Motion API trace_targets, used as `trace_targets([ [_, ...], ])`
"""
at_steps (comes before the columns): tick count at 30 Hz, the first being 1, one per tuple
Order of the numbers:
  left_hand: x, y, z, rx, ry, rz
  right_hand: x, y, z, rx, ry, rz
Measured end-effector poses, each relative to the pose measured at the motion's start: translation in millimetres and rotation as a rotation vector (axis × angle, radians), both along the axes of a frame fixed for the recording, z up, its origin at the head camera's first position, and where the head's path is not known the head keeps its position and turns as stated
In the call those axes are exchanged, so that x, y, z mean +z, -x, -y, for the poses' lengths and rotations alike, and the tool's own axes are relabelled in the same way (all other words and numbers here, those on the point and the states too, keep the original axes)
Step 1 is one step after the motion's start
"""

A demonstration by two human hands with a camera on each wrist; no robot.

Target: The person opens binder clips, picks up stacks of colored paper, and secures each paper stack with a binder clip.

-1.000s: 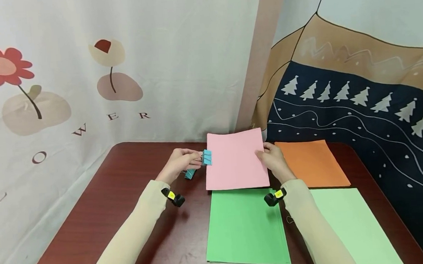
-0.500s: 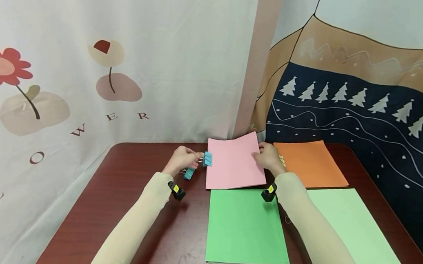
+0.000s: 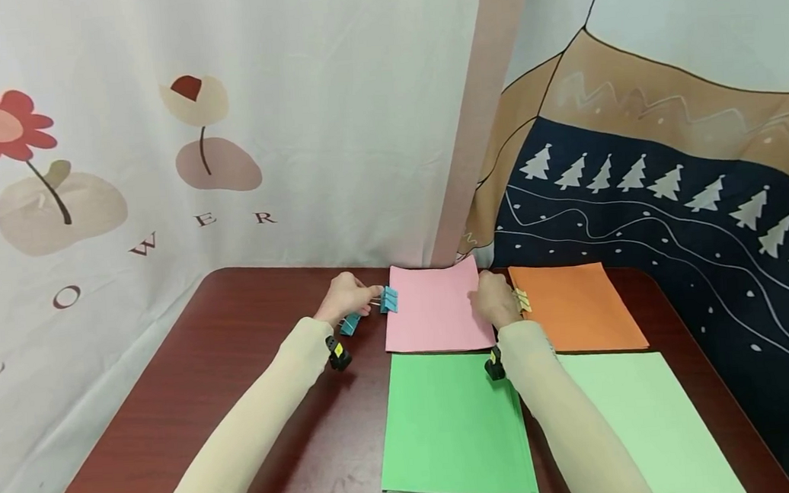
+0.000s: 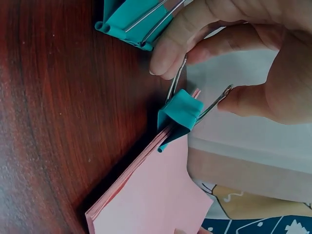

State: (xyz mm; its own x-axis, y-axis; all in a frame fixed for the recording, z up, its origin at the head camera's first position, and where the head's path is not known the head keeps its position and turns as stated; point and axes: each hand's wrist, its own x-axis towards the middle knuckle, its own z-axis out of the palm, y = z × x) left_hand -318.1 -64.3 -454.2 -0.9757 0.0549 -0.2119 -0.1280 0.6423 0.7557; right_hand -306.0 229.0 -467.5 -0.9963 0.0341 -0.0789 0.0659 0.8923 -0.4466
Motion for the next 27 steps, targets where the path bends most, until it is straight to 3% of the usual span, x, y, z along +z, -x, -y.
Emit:
trace_targets([
  [15, -6.3, 8.0, -6.9, -0.062, 0.092, 0.010, 0.6, -9.4, 3.7, -0.035, -0.113, 0.038],
  [21, -5.5, 6.1, -2.6, -0.039, 0.119, -0.008, 4.6, -14.7, 8.0, 0.007, -0.149, 0.075],
  [27, -0.9, 0.2, 5.1, 0.009, 0.035, -0.064, 14.2, -24.8, 7.8, 0.031, -0.108, 0.062],
])
